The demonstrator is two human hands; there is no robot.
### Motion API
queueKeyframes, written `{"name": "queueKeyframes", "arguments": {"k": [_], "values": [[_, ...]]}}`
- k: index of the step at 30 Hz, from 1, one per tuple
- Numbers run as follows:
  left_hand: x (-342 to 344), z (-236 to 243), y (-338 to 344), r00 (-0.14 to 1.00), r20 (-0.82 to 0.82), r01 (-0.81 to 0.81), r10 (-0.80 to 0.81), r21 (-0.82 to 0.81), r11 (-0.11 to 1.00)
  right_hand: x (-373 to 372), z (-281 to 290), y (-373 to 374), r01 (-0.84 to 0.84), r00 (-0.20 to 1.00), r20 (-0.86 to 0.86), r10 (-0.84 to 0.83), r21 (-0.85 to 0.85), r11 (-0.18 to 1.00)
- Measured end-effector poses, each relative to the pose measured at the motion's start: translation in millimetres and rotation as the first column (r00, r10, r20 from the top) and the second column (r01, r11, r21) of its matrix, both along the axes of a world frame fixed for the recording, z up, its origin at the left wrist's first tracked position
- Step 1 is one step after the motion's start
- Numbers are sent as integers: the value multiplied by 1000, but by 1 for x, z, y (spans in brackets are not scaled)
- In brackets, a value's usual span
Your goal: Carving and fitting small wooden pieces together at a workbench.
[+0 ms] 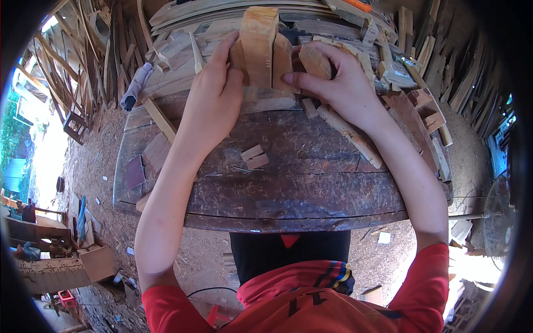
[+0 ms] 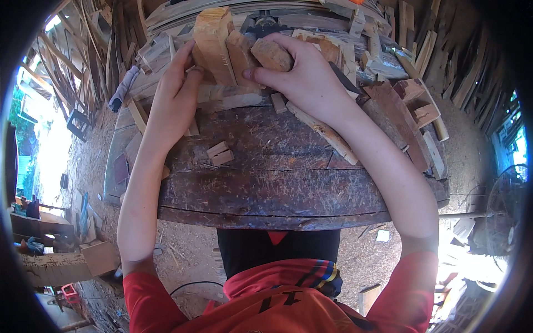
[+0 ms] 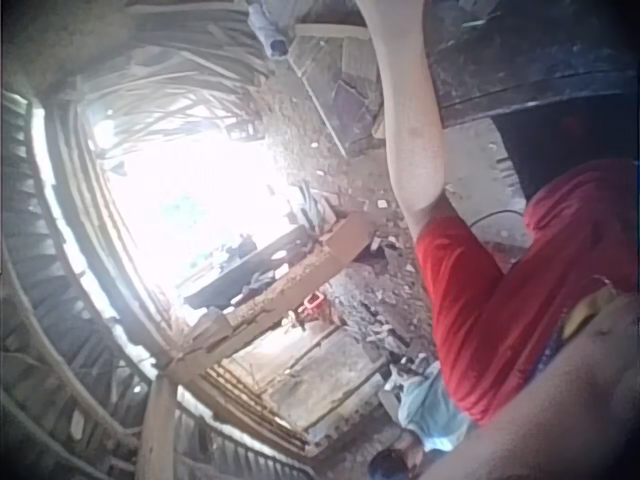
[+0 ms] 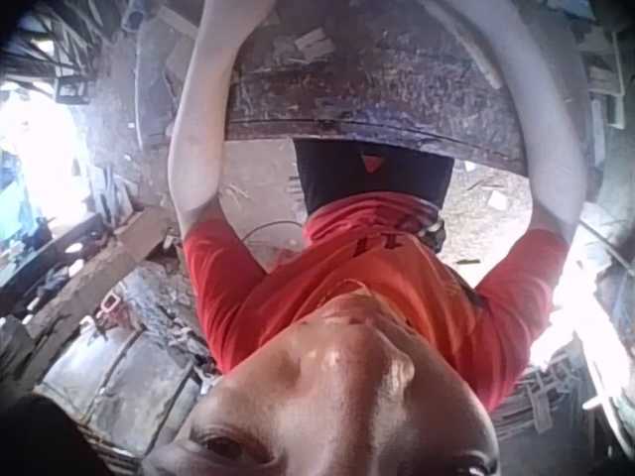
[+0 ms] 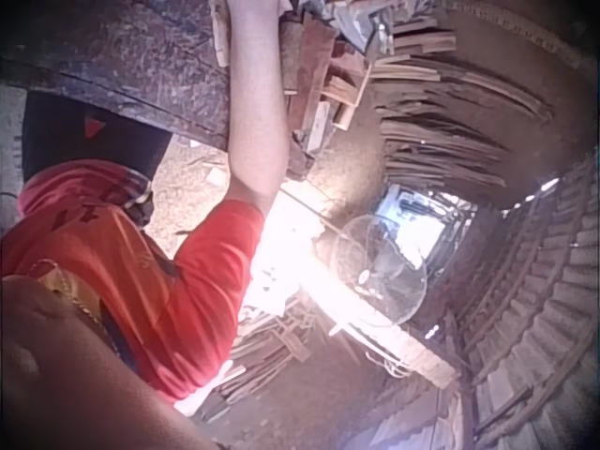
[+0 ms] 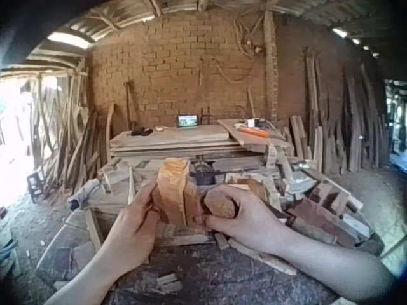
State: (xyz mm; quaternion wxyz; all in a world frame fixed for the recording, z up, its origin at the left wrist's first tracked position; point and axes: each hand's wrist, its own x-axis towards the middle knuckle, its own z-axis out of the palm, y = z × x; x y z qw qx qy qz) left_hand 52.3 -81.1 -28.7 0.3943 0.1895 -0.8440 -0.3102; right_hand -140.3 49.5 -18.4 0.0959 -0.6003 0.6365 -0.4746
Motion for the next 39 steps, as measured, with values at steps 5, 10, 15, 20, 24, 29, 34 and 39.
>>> {"name": "queueKeyframes", "arguments": {"k": [5,10,15,20,24,29,34,39], "values": [[-2,-2,-4,998,-47,36,-36,-1,999,-1,-3,-2,-26,1000,6,26,-37,999],[-3,-2,-4,998,-48,40,-40,5,999,1,-2,-1,-26,1000,-4,26,-43,999],[-4,-5,-6,996,-69,49,-47,27,998,3,-1,-1,-28,1000,2,28,-54,998],[-3,-2,0,999,-40,20,-20,-10,1000,2,-3,-2,-26,999,26,27,-34,999],[-4,-4,1,998,-50,32,-32,-6,999,1,-6,-3,-27,1000,-1,27,-74,997],[-4,-7,-3,999,-35,5,-5,12,1000,0,-6,-3,-28,1000,-2,28,-78,997],[-4,-4,0,998,-63,9,-9,-5,1000,0,-6,-2,-31,1000,-8,30,-76,997],[-4,-6,-3,997,-79,18,-17,14,1000,2,-7,-3,-45,999,6,46,-98,994]]}}
